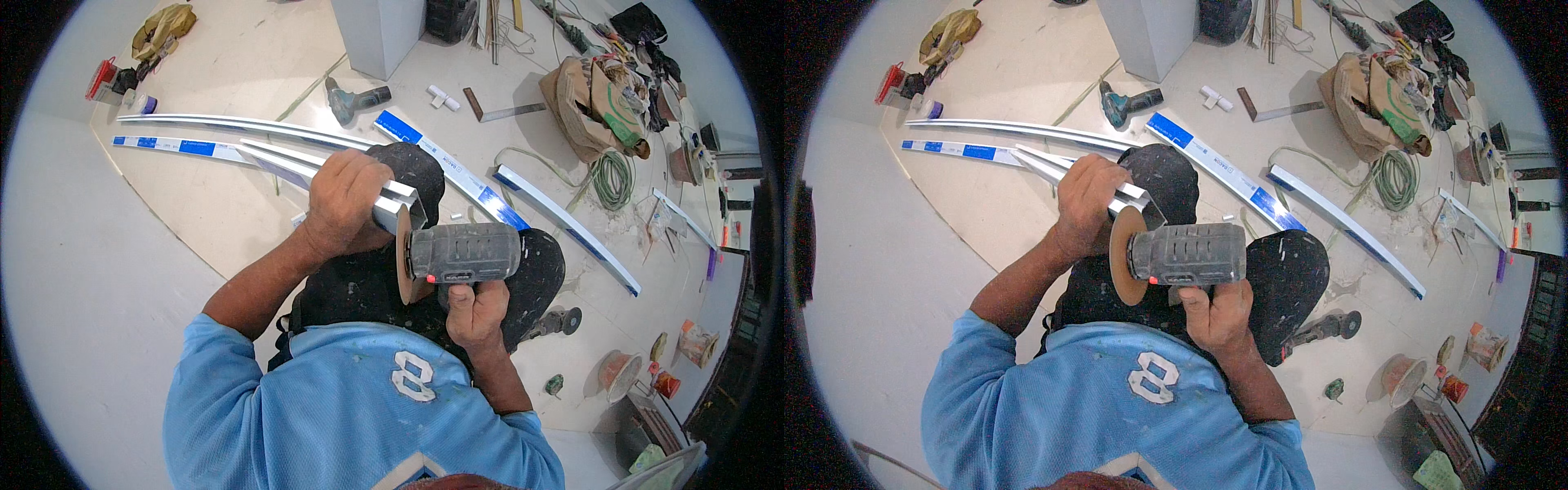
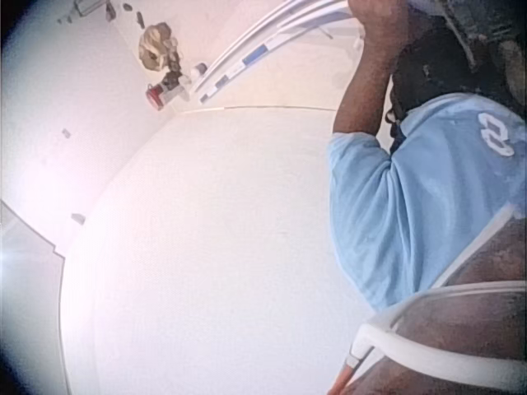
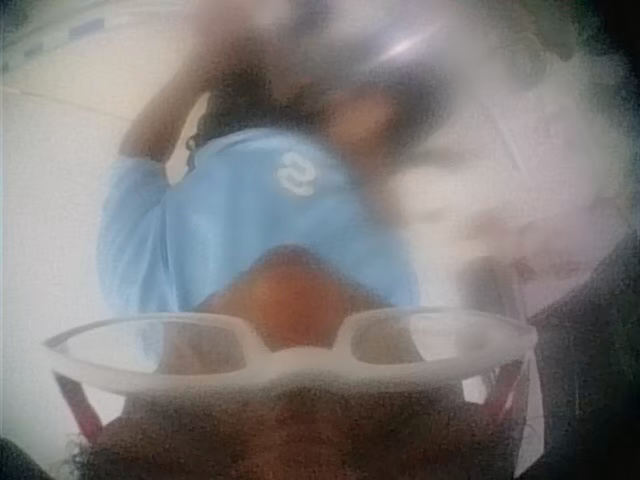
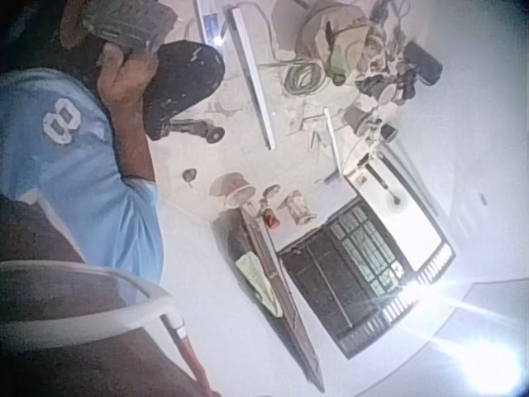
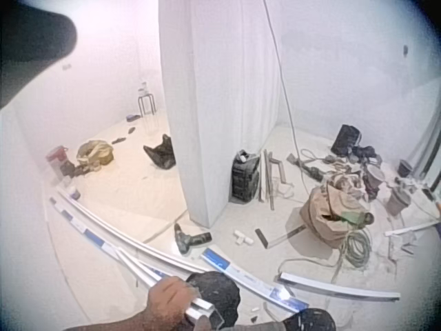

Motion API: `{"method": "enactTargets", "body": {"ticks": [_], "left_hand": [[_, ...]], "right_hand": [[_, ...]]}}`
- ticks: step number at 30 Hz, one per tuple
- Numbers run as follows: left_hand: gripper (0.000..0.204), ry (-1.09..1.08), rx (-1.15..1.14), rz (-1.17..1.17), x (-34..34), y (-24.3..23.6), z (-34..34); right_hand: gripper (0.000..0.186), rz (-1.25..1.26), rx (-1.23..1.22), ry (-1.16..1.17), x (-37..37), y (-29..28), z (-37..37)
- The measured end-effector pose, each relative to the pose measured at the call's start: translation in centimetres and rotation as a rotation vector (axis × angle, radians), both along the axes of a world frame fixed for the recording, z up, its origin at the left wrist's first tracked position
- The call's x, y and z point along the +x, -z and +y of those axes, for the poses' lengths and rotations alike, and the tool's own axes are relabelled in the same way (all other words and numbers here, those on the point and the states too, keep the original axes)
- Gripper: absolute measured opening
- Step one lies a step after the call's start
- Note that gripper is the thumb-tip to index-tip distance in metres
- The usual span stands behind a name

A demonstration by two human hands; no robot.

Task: The person uses an angle grinder to smooth the edges of a metal profile while sitting on the floor. Afterwards, they stand up and search through a bag of hardware to find small metal pieces.

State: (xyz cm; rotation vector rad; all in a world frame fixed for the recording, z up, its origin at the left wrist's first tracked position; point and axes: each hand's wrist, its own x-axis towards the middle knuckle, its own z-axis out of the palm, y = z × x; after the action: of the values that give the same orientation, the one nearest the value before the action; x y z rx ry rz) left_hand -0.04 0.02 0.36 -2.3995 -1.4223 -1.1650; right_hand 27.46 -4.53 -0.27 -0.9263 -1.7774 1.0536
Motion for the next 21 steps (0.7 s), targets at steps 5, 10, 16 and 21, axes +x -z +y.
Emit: {"method": "enactTargets", "body": {"ticks": [5, 10, 16, 21], "left_hand": [[0.054, 0.007, 0.015, 0.005, -0.1, 0.2, 0.0], [0.054, -0.008, 0.000, 0.010, 0.1, -0.1, 0.0], [0.054, 0.001, 0.005, 0.002, 0.0, 0.1, 0.1], [0.055, -0.019, -0.035, 0.017, 0.0, -0.3, -0.2]], "right_hand": [[0.049, -0.027, 0.027, -0.005, -0.2, -0.6, 0.4], [0.049, -0.021, 0.008, 0.003, -0.2, -0.3, 0.2], [0.049, 0.004, 0.033, 0.030, -0.3, 0.3, 0.1], [0.049, 0.004, 0.054, 0.044, -0.4, 0.7, 0.1]]}}
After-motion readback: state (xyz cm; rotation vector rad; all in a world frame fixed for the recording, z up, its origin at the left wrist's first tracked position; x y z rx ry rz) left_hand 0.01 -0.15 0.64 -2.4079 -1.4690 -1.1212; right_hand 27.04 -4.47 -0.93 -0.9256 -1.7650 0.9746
